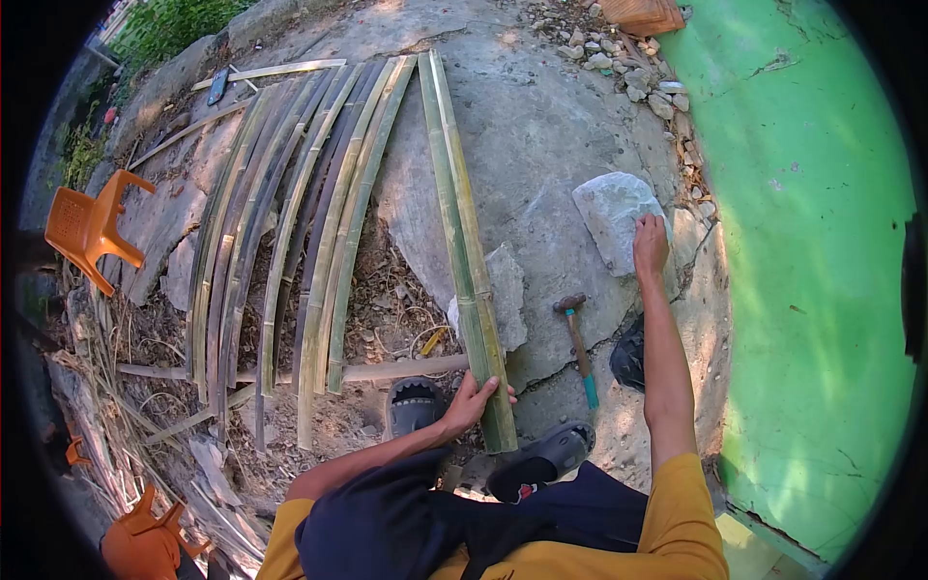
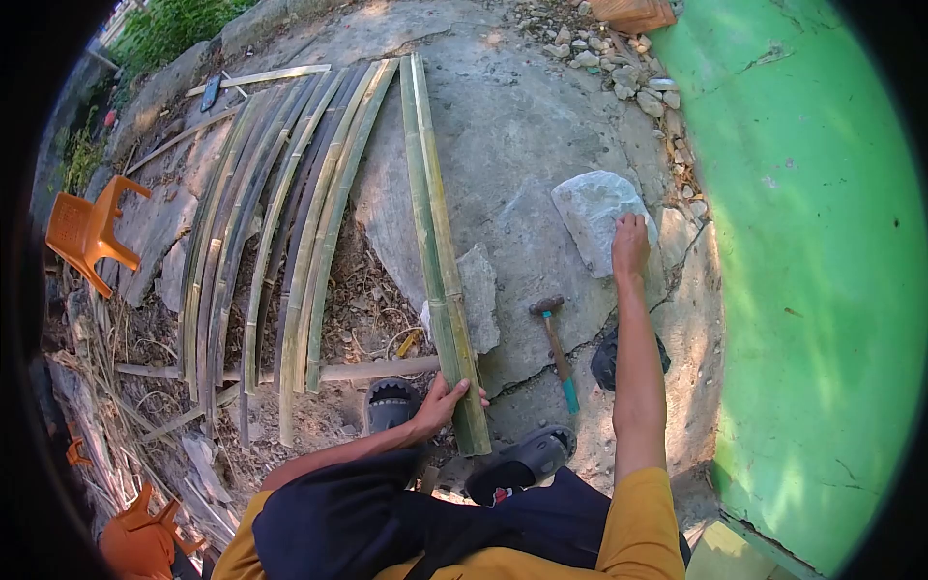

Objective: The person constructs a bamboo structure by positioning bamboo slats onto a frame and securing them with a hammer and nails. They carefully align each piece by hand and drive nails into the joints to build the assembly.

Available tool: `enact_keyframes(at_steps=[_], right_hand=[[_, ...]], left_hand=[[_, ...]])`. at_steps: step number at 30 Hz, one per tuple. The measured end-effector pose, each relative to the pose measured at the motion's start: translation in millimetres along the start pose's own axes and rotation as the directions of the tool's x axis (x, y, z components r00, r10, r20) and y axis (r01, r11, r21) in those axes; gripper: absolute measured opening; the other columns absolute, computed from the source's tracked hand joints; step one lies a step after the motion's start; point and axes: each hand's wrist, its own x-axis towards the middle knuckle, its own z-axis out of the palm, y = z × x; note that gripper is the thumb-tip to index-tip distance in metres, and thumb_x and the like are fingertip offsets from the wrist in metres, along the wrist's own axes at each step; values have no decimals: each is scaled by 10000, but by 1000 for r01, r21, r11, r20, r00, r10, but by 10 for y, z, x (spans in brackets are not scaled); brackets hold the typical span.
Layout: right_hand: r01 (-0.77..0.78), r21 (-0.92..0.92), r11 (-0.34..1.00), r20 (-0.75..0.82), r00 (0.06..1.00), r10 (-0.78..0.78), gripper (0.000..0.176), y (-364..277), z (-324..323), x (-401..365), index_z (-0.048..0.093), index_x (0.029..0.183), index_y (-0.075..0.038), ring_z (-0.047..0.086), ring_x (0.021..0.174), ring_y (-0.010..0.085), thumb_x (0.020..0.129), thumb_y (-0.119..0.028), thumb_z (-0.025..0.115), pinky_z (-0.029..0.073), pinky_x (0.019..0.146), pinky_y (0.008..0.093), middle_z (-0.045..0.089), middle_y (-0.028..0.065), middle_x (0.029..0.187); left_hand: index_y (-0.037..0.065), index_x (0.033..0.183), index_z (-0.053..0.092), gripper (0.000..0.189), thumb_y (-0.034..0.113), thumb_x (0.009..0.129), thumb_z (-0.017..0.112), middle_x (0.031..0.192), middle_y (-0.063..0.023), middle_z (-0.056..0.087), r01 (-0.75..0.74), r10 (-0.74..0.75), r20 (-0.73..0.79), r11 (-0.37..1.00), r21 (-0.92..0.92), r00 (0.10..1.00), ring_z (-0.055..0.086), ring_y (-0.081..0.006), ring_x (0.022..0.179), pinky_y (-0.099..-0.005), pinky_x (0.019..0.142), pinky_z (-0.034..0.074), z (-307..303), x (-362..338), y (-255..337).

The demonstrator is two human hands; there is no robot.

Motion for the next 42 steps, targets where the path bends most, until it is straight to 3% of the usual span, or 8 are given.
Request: enact_keyframes(at_steps=[4,6,14,27,30,36,38,42], right_hand=[[39,64,997,-75,997,-34,132,-128,-29,-59,605,1110,-47,650,906,380,1000,-119,596,518,779,480,623,163,928],[85,474,876,-149,989,-16,126,-451,-151,-194,600,1119,-38,637,867,382,1006,-61,550,500,748,480,592,169,904],[-144,780,609,365,896,-255,213,-1754,-758,-1726,686,1082,10,612,720,174,994,17,492,501,667,305,582,83,884],[-324,808,493,491,832,-258,224,-1912,-836,-2336,732,1166,3,671,794,168,959,-9,649,550,719,298,643,90,960],[-137,824,549,343,893,-292,195,-1941,-820,-2302,775,1129,-37,677,764,150,964,-44,670,532,648,281,656,82,902],[-212,803,558,424,860,-284,227,-2033,-905,-2354,777,1138,-65,657,776,205,922,-49,710,529,684,326,663,84,878],[-127,821,556,360,872,-332,235,-2017,-843,-2400,776,1138,-65,660,775,214,913,-40,714,531,686,329,665,90,879],[11,841,540,234,893,-383,255,-2011,-849,-2442,778,1135,-66,667,769,229,893,-12,721,533,689,332,667,103,877]], left_hand=[[42,1362,303,332,226,1116,429,1091,-162,657,-3,3,-11,1000,15,1000,715,-249,986,-390,829,618,39,-17,37],[39,1364,306,334,225,1117,429,1090,-159,658,-4,4,-20,1000,29,1000,714,-243,980,-386,831,616,66,2,57],[38,1353,322,317,231,1121,417,1088,-141,658,-3,4,-12,999,32,1000,712,-218,968,-367,833,609,55,24,58],[60,1363,369,375,337,1143,246,989,-165,665,58,-63,-88,997,-54,994,726,-269,852,-397,810,623,34,88,-7],[44,1363,345,352,296,1134,257,1000,-175,662,18,-21,-53,998,-66,998,724,-263,853,-392,791,608,82,94,31],[24,1336,399,354,214,1041,355,1059,-158,619,48,-63,-84,984,-174,994,683,-250,910,-395,851,572,40,52,34],[29,1395,410,414,169,1005,423,1188,-98,580,-3,43,-193,980,201,980,592,-184,1092,-334,969,486,-90,116,-153],[26,1414,418,459,127,970,479,1256,-54,534,-34,73,-148,968,249,986,502,-137,1155,-299,1001,423,-177,154,-269]])
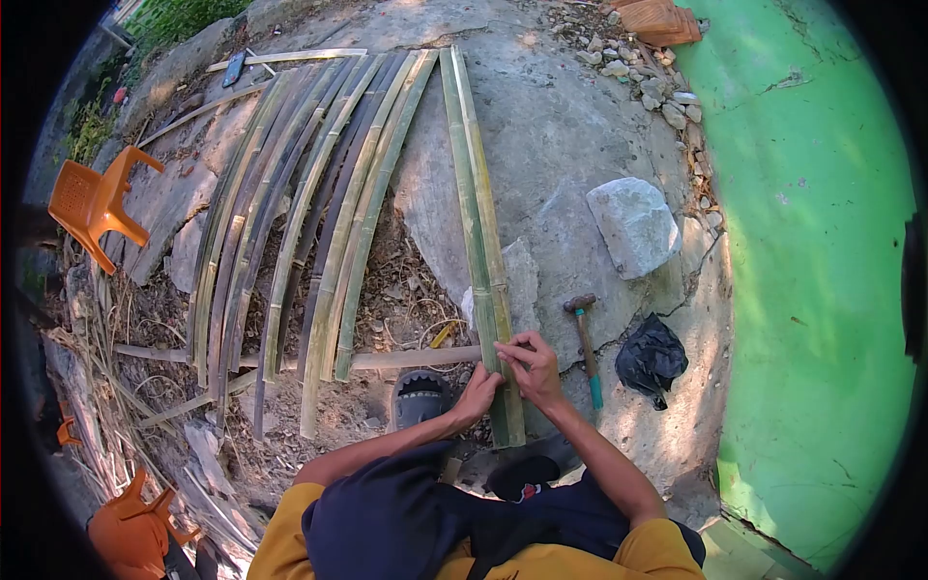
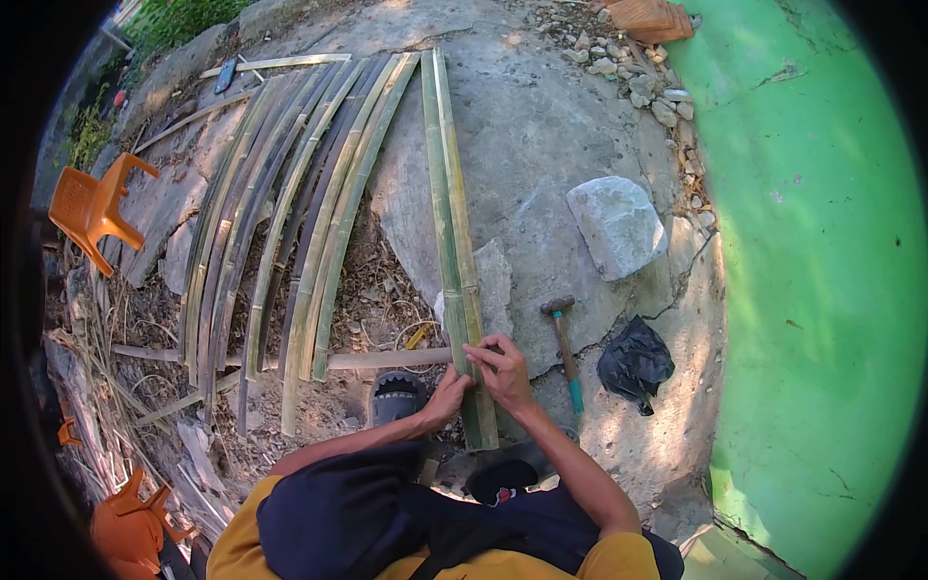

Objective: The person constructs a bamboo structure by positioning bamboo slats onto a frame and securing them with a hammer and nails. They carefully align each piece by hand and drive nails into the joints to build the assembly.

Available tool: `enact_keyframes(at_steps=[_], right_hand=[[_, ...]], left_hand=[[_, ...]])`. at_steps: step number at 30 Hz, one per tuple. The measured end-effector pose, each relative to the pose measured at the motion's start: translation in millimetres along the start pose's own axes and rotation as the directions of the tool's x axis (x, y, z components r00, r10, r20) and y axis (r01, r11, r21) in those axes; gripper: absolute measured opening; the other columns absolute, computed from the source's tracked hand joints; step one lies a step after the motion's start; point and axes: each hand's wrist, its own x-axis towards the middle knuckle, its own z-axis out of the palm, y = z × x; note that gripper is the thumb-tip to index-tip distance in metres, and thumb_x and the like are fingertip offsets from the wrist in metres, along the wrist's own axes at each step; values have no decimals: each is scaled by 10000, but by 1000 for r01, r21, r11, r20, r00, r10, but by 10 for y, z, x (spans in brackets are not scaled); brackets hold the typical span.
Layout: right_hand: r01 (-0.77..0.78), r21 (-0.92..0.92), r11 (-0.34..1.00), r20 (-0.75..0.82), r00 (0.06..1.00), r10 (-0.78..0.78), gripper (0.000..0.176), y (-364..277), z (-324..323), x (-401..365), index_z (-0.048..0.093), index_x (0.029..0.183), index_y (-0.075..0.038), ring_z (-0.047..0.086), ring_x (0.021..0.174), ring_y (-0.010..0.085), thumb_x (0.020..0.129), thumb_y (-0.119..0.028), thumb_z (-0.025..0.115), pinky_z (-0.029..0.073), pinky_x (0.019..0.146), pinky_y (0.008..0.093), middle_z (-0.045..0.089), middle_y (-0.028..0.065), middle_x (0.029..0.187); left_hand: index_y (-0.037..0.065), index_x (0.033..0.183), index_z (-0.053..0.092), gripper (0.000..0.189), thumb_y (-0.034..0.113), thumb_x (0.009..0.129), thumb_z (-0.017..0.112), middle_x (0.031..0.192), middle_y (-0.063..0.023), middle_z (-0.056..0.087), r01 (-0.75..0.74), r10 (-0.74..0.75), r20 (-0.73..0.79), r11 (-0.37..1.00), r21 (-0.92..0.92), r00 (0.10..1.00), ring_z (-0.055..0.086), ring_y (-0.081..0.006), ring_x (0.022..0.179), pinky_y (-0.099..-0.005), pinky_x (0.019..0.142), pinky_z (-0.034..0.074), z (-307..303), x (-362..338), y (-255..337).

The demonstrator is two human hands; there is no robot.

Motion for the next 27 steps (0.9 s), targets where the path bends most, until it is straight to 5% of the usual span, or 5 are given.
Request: enact_keyframes(at_steps=[10,12,14,17,27], right_hand=[[-213,38,976,-148,965,216,281,15,29,-36,697,1152,-10,696,817,193,876,-39,736,560,744,331,689,104,899],[-361,220,906,-130,910,394,259,110,19,-39,678,1137,7,694,823,168,888,-46,723,569,763,326,702,98,916],[-385,230,894,-115,901,418,248,156,-23,-31,676,1132,5,699,831,165,892,-42,719,573,771,322,700,91,913],[-384,248,889,-102,903,418,225,110,-46,-6,666,1115,1,711,838,163,898,-36,715,579,773,315,696,81,905],[-368,300,880,-104,905,413,150,107,21,-3,647,1077,29,736,859,154,940,-19,682,588,731,279,689,86,953]], left_hand=[[42,1449,358,482,149,1041,592,1263,-85,576,-25,26,15,996,-83,1000,586,-149,1144,-322,958,522,109,-79,175],[46,1442,359,466,155,1052,591,1239,-94,600,-59,61,22,995,-86,998,624,-163,1119,-333,943,549,113,-81,202],[53,1423,354,429,131,1060,569,1139,-110,652,63,-19,152,955,-289,988,704,-206,995,-357,877,603,108,-112,296],[51,1363,364,341,116,1074,533,1033,-103,681,48,-4,143,951,-305,990,721,-192,893,-350,816,615,122,-105,324],[49,1388,361,370,109,1069,540,1076,-112,673,2,26,122,974,-226,992,726,-213,922,-361,852,614,117,-104,321]])
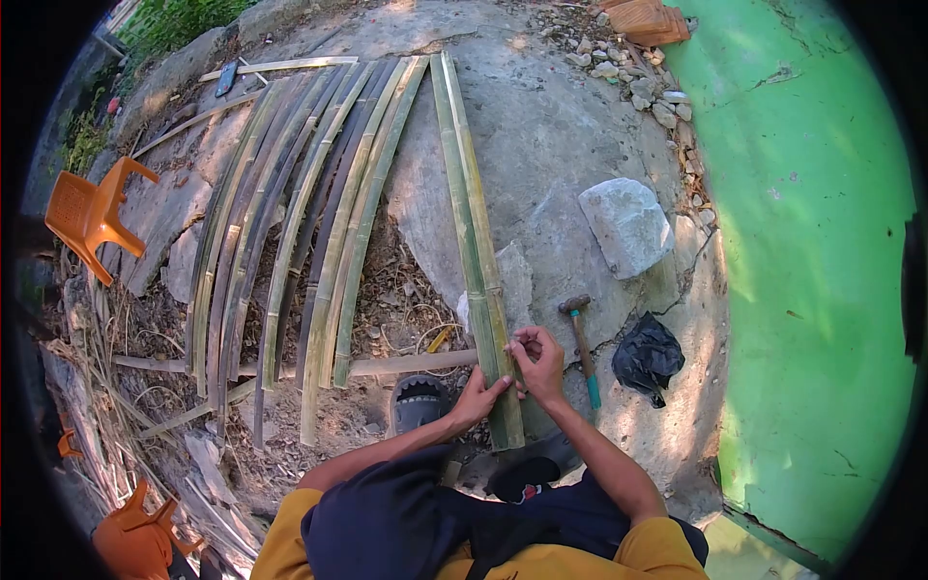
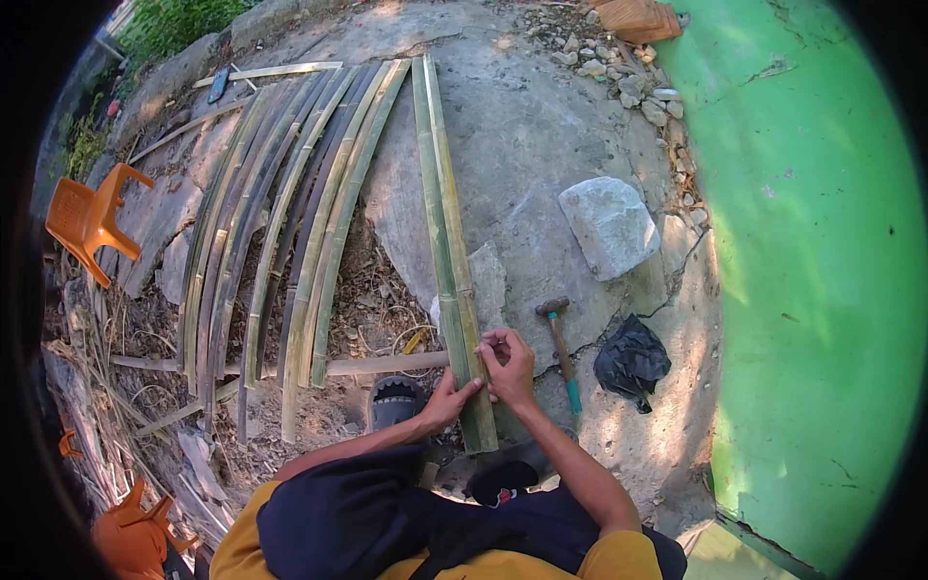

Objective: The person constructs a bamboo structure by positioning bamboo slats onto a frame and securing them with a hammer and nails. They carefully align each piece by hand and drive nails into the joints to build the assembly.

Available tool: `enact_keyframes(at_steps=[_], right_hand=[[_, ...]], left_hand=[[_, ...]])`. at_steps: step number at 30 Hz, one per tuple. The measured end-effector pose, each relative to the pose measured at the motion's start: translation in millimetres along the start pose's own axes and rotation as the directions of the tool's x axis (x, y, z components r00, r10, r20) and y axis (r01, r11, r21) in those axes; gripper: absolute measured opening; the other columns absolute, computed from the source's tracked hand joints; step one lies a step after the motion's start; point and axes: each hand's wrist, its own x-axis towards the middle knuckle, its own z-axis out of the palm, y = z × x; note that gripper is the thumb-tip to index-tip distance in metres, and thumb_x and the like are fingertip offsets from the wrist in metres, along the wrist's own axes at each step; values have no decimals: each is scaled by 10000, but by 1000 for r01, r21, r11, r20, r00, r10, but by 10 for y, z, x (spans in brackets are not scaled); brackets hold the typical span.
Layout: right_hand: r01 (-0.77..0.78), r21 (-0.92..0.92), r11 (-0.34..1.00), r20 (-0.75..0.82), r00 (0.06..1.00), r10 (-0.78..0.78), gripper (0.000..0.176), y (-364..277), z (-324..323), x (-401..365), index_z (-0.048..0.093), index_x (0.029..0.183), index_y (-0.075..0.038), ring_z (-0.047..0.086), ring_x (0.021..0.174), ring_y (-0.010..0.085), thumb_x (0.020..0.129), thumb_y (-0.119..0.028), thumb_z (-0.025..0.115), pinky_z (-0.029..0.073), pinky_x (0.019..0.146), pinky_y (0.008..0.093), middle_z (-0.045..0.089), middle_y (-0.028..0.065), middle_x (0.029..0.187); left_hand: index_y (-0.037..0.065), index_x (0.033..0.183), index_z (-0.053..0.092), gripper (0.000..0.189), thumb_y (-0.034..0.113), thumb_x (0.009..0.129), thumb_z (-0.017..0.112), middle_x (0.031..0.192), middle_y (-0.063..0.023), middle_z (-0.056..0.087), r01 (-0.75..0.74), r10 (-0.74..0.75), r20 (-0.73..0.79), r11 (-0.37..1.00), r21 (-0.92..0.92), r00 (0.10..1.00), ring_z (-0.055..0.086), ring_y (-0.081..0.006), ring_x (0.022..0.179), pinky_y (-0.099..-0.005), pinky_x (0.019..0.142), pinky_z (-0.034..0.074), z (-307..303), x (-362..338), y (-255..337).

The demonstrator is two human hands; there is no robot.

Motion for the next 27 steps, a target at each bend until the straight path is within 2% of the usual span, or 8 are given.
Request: enact_keyframes(at_steps=[2,10,12,19,22,24,25,27], right_hand=[[-2,9,1000,-2,1000,2,143,44,-15,20,657,1085,33,738,860,157,948,-10,669,589,730,278,679,89,973],[51,-98,994,-26,998,-54,187,120,-177,116,636,1185,30,700,892,141,1029,-35,558,548,779,282,627,65,992],[53,-22,998,-124,991,-55,201,227,-189,160,665,1123,11,657,798,138,1027,-35,494,519,743,297,603,63,918],[-126,178,976,-51,989,137,208,741,-410,242,647,1061,-26,577,765,105,1005,-138,481,485,733,273,561,22,833],[-220,48,974,-14,975,221,275,703,-419,298,662,1112,-18,594,781,119,1022,-238,524,484,727,285,614,39,822],[-200,-216,956,-140,975,172,375,544,-348,323,694,1151,-8,637,809,160,1015,-340,587,499,746,302,688,74,858],[-198,-215,956,-143,975,170,375,431,-350,340,694,1151,-8,637,809,160,1015,-340,587,499,746,302,688,74,858],[-236,-402,885,-63,971,230,442,280,-362,360,718,1167,-1,695,855,204,972,-394,675,528,778,326,746,109,920]], left_hand=[[43,1382,359,362,113,1073,533,1070,-116,674,31,-30,21,997,-68,999,725,-216,934,-358,852,614,-20,14,-41],[34,1341,337,324,115,1080,511,1092,-155,667,45,-43,41,998,-49,998,727,-240,966,-374,844,625,-14,-2,11],[43,1346,337,324,113,1080,509,1097,-162,662,56,-55,33,997,-48,998,725,-251,979,-388,855,626,-10,-3,0],[43,1350,323,346,116,1076,520,1100,-158,654,59,-57,26,997,-46,998,721,-256,991,-394,857,624,-1,-9,19],[45,1353,321,348,108,1075,519,1101,-158,650,55,-53,31,997,-53,998,719,-260,990,-395,857,621,1,-4,26],[45,1354,321,346,103,1075,518,1101,-158,648,54,-52,32,997,-62,998,719,-262,990,-396,856,621,7,-9,20],[46,1355,321,345,99,1075,515,1102,-159,648,53,-51,31,997,-60,998,719,-264,990,-398,859,620,9,-11,26],[47,1355,321,343,95,1075,512,1102,-160,647,52,-50,31,997,-58,998,719,-266,990,-400,862,620,15,-17,39]])
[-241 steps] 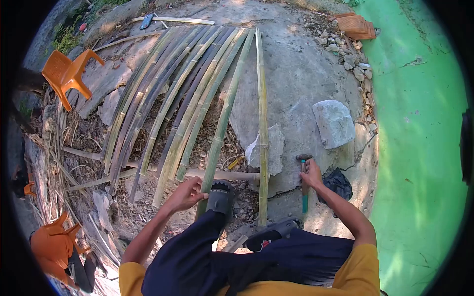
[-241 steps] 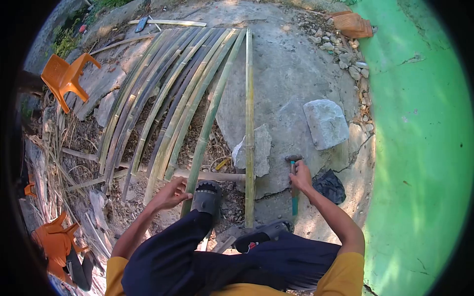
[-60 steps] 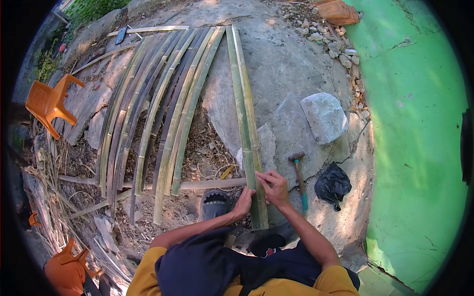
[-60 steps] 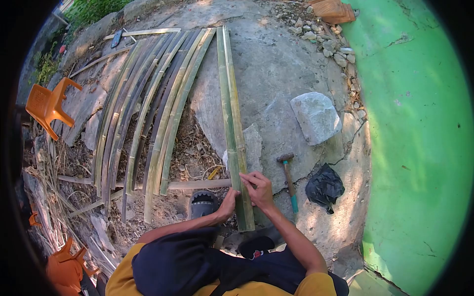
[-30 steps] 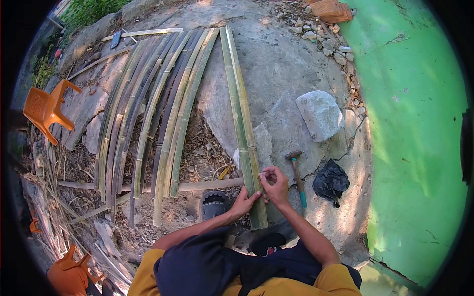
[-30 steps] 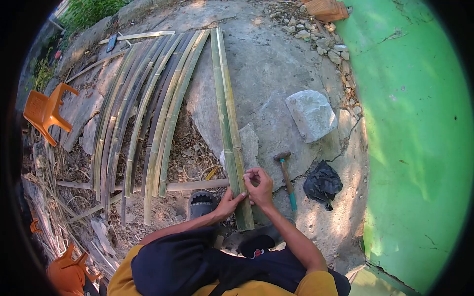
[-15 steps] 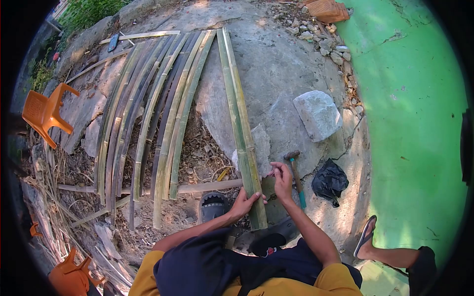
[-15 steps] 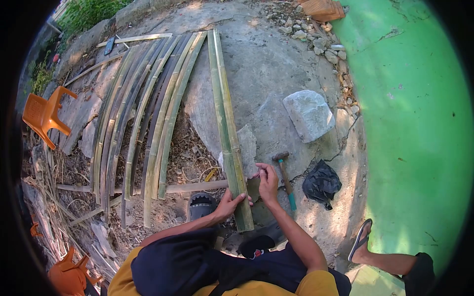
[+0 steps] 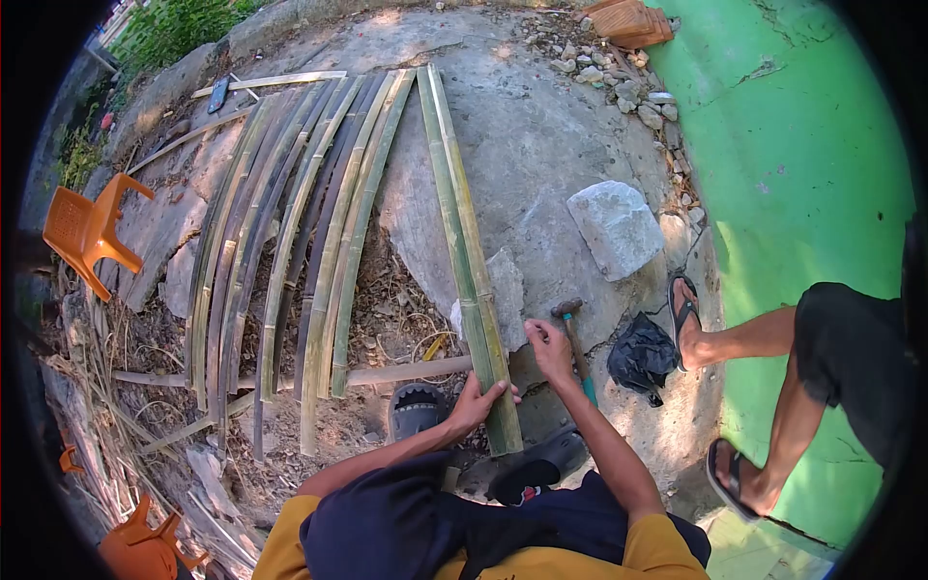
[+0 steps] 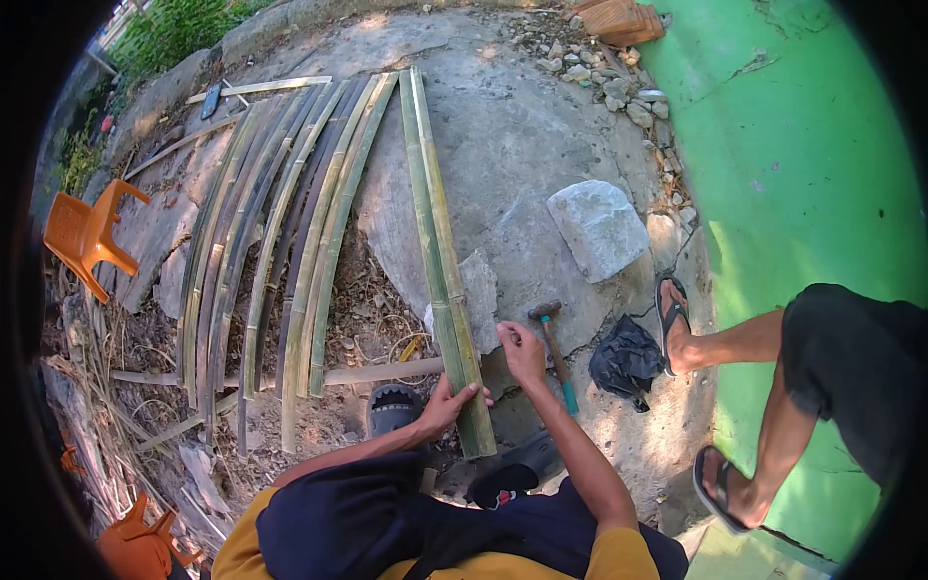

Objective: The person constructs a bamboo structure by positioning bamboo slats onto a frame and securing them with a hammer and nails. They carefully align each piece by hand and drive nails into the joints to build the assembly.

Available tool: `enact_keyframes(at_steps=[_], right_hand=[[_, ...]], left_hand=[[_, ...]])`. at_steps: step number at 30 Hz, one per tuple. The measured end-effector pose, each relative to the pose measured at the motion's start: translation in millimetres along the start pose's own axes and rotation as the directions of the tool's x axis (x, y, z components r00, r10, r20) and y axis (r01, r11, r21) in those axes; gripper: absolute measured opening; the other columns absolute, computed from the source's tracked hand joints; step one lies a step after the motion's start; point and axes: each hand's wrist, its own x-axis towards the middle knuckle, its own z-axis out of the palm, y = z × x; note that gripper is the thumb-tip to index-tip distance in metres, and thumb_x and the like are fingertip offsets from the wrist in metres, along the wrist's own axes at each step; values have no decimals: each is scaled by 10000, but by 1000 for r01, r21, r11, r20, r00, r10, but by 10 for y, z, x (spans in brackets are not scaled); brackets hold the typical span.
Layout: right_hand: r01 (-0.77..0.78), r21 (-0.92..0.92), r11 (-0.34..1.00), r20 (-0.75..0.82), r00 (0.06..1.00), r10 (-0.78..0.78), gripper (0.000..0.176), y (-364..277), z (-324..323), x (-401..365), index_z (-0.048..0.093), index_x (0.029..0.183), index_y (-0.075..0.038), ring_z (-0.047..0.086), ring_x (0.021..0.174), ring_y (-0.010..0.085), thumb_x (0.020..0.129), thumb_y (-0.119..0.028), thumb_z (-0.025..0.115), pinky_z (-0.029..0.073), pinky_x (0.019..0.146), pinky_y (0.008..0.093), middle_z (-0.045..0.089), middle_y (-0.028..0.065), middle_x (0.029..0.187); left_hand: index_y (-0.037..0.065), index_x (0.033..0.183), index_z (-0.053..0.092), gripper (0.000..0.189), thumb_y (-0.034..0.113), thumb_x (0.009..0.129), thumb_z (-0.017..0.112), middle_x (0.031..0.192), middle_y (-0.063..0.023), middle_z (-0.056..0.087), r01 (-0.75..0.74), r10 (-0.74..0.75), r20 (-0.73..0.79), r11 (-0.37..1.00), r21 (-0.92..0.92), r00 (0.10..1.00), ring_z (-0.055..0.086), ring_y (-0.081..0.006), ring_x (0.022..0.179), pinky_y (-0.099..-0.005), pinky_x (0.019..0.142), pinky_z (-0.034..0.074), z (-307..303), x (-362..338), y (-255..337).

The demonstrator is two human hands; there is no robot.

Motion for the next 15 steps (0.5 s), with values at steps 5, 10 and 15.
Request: enact_keyframes(at_steps=[5,10,15], right_hand=[[181,59,982,-79,981,-176,386,144,86,52,733,1129,14,738,892,222,925,-312,752,553,786,332,768,133,936],[122,140,983,37,991,-128,322,86,206,-47,733,1128,26,739,903,206,938,-234,738,556,789,330,771,144,952],[-30,316,948,219,975,-42,252,45,401,-166,731,1078,46,730,883,190,1004,-154,598,551,762,330,769,136,950]], left_hand=[[49,1358,320,342,88,1075,509,1110,-161,651,-4,5,29,1000,-21,1000,721,-270,998,-403,861,621,47,-62,79],[45,1348,302,332,91,1081,493,1117,-169,656,-7,7,46,1000,0,999,727,-259,990,-383,842,632,118,-106,183],[45,1354,298,332,85,1082,484,1119,-168,658,-19,19,44,1000,15,999,730,-262,984,-375,840,633,107,-113,199]])
